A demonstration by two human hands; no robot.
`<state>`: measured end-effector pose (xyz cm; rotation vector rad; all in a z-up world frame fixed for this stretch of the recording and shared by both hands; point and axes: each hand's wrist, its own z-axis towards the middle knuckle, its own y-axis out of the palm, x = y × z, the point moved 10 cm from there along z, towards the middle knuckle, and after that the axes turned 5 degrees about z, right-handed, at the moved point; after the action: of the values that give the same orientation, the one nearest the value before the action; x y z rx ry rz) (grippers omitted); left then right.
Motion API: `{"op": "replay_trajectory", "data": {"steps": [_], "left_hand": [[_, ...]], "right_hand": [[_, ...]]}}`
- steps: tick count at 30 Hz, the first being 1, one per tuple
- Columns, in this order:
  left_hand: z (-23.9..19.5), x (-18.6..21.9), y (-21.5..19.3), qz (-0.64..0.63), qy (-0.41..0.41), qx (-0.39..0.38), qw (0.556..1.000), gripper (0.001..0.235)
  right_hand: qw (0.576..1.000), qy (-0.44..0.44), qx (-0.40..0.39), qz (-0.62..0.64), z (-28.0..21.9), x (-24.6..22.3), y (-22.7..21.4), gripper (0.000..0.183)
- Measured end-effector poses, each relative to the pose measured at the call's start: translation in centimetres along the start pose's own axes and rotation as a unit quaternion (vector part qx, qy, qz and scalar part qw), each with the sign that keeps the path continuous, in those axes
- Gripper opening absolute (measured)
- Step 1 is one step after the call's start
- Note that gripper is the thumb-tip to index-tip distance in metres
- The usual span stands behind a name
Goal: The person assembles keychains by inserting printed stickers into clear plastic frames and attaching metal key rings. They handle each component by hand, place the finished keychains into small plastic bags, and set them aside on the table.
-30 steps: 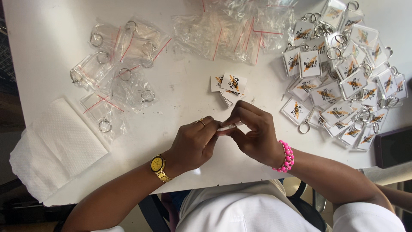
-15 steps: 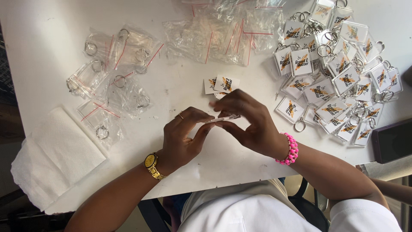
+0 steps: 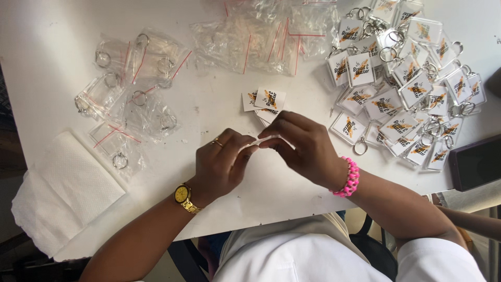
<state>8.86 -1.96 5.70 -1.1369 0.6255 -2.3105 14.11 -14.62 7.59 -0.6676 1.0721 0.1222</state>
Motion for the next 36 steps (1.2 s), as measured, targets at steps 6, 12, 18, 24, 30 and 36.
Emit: {"op": "replay_trajectory", "data": {"steps": [6, 12, 18, 24, 30, 36], "left_hand": [[0.7, 2.4, -3.0, 0.030, 0.104, 0.090, 0.990, 0.008], [0.4, 4.7, -3.1, 0.051, 0.134, 0.101, 0.984, 0.006], [1.8, 3.9, -1.0, 0.019, 0.158, 0.038, 0.987, 0.011], [0.6, 0.7, -0.4, 0.043, 0.111, 0.019, 0.993, 0.037], [0.6, 0.1, 0.5, 0.015, 0.096, -0.005, 0.995, 0.049], [0.0, -1.3, 1.0, 0.036, 0.028, -0.053, 0.998, 0.047]], "right_hand": [[0.993, -0.108, -0.019, -0.042, 0.5, -4.2, -1.7, 0.005], [0.988, -0.144, -0.024, -0.053, -1.2, -4.7, -3.2, 0.009], [1.000, -0.003, 0.005, 0.030, -2.3, -1.5, -5.8, 0.009], [0.953, -0.050, 0.113, -0.275, -4.0, 2.3, -14.2, 0.013], [0.931, -0.059, 0.139, -0.333, -3.8, 4.0, -16.0, 0.016], [0.946, 0.008, 0.109, -0.306, -3.5, 5.6, -16.2, 0.012]]}}
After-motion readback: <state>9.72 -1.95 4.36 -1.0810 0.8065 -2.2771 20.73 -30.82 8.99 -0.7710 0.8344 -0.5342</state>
